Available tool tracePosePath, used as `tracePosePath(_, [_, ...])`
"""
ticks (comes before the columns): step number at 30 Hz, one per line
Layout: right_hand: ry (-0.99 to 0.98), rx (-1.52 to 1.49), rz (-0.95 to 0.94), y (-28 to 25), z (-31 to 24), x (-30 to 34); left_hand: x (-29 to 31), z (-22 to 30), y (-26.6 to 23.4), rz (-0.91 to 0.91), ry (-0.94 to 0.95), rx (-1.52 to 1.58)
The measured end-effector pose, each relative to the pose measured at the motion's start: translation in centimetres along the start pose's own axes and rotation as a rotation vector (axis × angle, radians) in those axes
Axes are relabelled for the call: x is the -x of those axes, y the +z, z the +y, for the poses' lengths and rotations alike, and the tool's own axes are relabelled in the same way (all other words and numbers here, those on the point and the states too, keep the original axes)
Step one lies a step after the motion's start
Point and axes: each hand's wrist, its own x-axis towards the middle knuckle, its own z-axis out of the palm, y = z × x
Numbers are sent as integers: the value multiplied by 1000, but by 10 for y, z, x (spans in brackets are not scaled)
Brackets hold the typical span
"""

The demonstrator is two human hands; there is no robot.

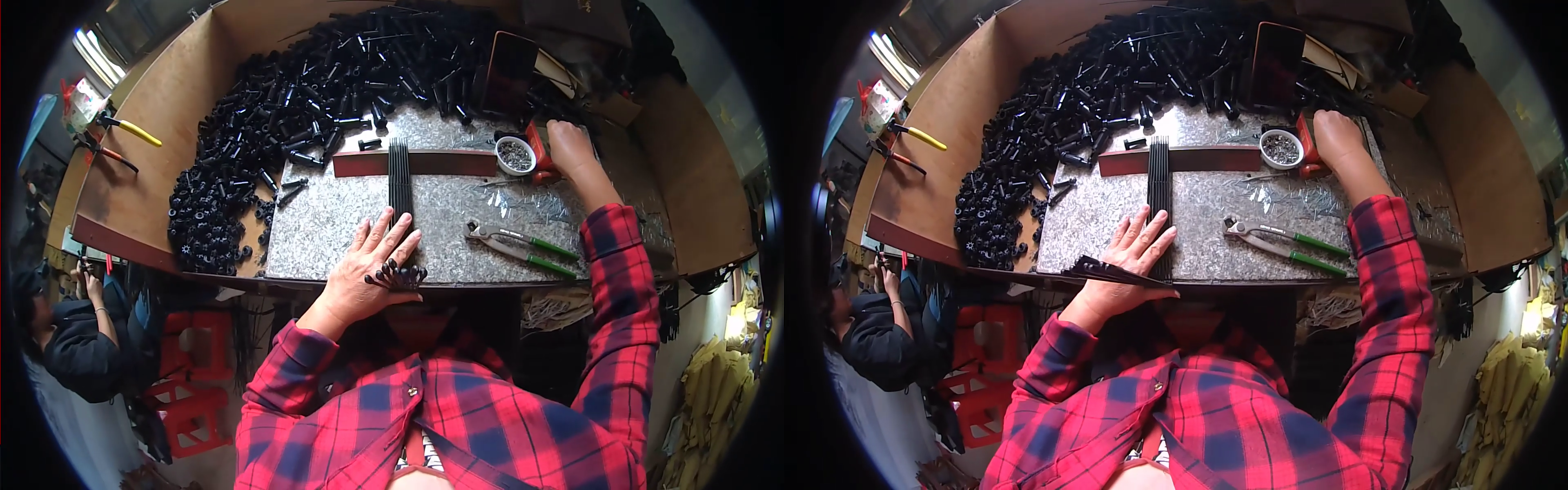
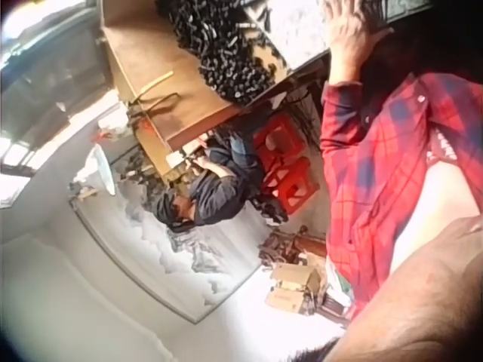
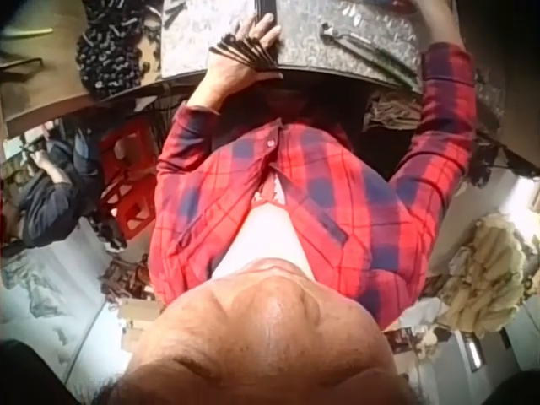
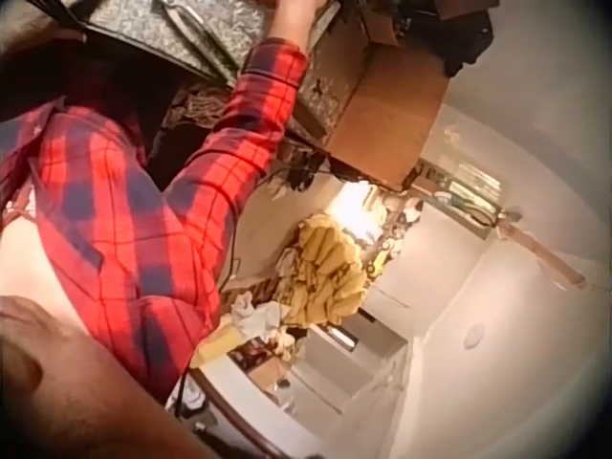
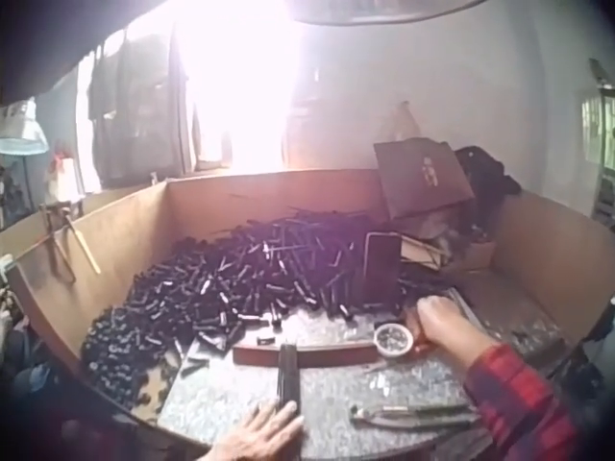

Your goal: Assembling metal support rods into plastic housings for wiper blades.

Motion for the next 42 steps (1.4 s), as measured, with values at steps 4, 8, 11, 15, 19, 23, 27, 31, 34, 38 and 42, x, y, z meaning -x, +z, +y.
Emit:
tracePosePath(4, [-79, -34, 204, -10, -11, 7, -1, 0, 1, 25, 4, -2])
tracePosePath(8, [-392, -236, 431, -34, -56, 13, 2, 0, 0, -18, -5, -27])
tracePosePath(11, [-564, -399, 465, -41, -96, 21, 4, 2, -3, -38, -8, -27])
tracePosePath(15, [-668, -416, 440, -24, -128, 14, 0, 3, -1, -50, 6, -27])
tracePosePath(19, [-667, -406, 500, -13, -143, 2, 1, 4, -3, -40, -4, -14])
tracePosePath(23, [-669, -289, 429, -23, -146, -1, 1, 2, -1, -32, -5, -5])
tracePosePath(27, [-682, -230, 376, -17, -149, -3, 1, 0, 1, -30, -5, -9])
tracePosePath(31, [-724, -198, 352, -18, -150, -4, 1, 0, -2, -40, 1, -21])
tracePosePath(34, [-746, -232, 348, -17, -150, -6, 1, 2, -5, -64, 1, -20])
tracePosePath(38, [-753, -239, 339, -13, -152, -8, 0, 1, -5, -68, 7, -22])
tracePosePath(42, [-747, -234, 334, -10, -154, -9, -1, 1, -6, -69, 13, -35])
